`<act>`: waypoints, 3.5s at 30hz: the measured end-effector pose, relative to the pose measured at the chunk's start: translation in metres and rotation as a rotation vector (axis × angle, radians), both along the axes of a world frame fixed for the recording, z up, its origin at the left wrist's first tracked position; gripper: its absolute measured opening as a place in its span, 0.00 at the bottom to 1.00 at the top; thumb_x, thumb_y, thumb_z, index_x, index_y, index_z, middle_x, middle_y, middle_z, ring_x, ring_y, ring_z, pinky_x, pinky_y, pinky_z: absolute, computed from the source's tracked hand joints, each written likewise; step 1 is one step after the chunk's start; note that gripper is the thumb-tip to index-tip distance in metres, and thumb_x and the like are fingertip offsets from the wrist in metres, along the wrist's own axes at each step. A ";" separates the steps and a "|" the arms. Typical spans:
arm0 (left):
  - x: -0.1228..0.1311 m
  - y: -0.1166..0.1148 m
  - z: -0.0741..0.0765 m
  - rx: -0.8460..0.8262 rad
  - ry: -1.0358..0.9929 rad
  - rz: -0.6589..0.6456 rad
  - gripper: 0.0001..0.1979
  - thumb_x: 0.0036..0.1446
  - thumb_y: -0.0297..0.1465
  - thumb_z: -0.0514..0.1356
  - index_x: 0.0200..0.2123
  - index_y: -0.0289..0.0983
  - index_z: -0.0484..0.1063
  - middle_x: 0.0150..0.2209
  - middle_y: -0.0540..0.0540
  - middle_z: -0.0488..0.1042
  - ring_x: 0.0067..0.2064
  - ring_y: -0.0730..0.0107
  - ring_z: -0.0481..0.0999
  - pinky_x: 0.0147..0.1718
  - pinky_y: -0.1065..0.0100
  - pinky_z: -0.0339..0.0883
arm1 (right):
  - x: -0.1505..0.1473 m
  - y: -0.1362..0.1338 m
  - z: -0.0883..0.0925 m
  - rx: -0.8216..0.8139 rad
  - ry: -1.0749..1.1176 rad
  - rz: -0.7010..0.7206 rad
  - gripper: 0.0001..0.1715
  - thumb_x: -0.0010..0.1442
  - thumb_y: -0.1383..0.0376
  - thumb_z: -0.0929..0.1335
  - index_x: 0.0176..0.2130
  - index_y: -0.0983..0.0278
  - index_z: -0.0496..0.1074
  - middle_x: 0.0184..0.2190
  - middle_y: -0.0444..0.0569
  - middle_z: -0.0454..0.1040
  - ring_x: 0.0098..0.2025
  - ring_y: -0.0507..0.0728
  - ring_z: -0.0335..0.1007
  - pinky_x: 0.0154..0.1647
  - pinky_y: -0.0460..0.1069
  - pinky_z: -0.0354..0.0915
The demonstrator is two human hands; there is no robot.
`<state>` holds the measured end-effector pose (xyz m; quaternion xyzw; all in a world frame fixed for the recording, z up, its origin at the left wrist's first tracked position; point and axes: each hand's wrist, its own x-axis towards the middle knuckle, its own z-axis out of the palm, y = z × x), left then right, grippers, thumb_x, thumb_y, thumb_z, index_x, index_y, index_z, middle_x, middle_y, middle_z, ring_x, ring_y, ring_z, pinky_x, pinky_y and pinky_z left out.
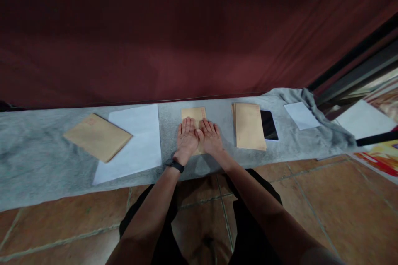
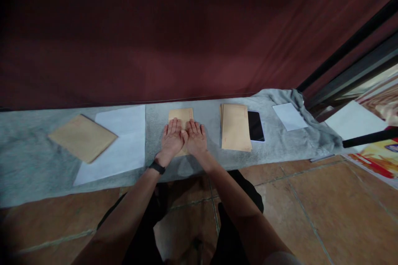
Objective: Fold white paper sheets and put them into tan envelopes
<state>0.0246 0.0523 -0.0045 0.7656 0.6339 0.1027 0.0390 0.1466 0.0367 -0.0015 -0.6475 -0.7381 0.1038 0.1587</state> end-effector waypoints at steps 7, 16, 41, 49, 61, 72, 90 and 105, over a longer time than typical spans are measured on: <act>-0.006 -0.009 -0.001 0.013 -0.003 0.082 0.33 0.70 0.38 0.43 0.72 0.25 0.53 0.73 0.31 0.53 0.75 0.52 0.49 0.71 0.45 0.43 | 0.008 0.001 -0.001 -0.005 -0.055 -0.067 0.34 0.75 0.59 0.55 0.72 0.73 0.53 0.74 0.60 0.50 0.75 0.67 0.47 0.74 0.65 0.42; -0.004 -0.036 0.009 0.095 -0.011 -0.045 0.33 0.71 0.39 0.45 0.72 0.24 0.51 0.74 0.32 0.51 0.76 0.51 0.44 0.73 0.46 0.39 | 0.029 -0.006 0.000 0.024 -0.005 -0.046 0.33 0.75 0.59 0.54 0.71 0.72 0.58 0.73 0.60 0.53 0.75 0.64 0.48 0.73 0.64 0.47; 0.025 -0.122 0.009 0.007 0.041 -0.525 0.38 0.69 0.49 0.53 0.69 0.24 0.57 0.71 0.28 0.58 0.74 0.48 0.52 0.73 0.50 0.42 | 0.043 -0.014 -0.009 0.035 -0.061 0.058 0.33 0.73 0.58 0.56 0.70 0.71 0.59 0.72 0.59 0.56 0.73 0.65 0.51 0.72 0.62 0.47; 0.023 -0.119 0.018 0.047 0.006 -0.461 0.32 0.73 0.44 0.46 0.68 0.24 0.60 0.69 0.30 0.62 0.72 0.51 0.57 0.71 0.52 0.49 | 0.045 -0.007 0.004 0.076 0.065 -0.061 0.23 0.69 0.62 0.61 0.55 0.66 0.76 0.53 0.60 0.76 0.55 0.66 0.69 0.57 0.58 0.64; 0.010 -0.097 0.035 0.017 0.227 -0.361 0.22 0.66 0.20 0.49 0.60 0.25 0.69 0.62 0.28 0.71 0.63 0.54 0.72 0.62 0.54 0.64 | 0.044 -0.003 0.026 -0.123 0.043 -0.175 0.17 0.71 0.65 0.62 0.48 0.61 0.79 0.44 0.52 0.81 0.44 0.57 0.78 0.44 0.47 0.67; 0.018 -0.087 0.036 0.071 0.252 -0.271 0.20 0.64 0.19 0.51 0.56 0.25 0.73 0.56 0.29 0.75 0.56 0.52 0.75 0.52 0.56 0.69 | 0.046 0.000 0.026 -0.128 0.121 -0.200 0.16 0.70 0.64 0.63 0.46 0.60 0.80 0.44 0.52 0.83 0.45 0.58 0.80 0.45 0.47 0.68; -0.004 -0.057 0.059 -0.195 -2.051 0.484 0.12 0.54 0.37 0.71 0.35 0.36 0.75 0.33 0.50 0.78 0.31 0.74 0.77 0.36 0.67 0.76 | 0.032 0.000 0.024 -0.475 1.370 -0.035 0.27 0.61 0.45 0.70 0.48 0.63 0.77 0.37 0.50 0.80 0.33 0.54 0.76 0.34 0.49 0.74; -0.004 -0.079 0.038 -0.249 -1.068 -0.029 0.24 0.69 0.47 0.51 0.43 0.36 0.79 0.46 0.36 0.82 0.50 0.56 0.81 0.53 0.54 0.74 | 0.042 -0.004 0.001 -0.354 0.747 -0.096 0.25 0.61 0.66 0.66 0.57 0.62 0.72 0.35 0.46 0.80 0.30 0.54 0.75 0.28 0.46 0.71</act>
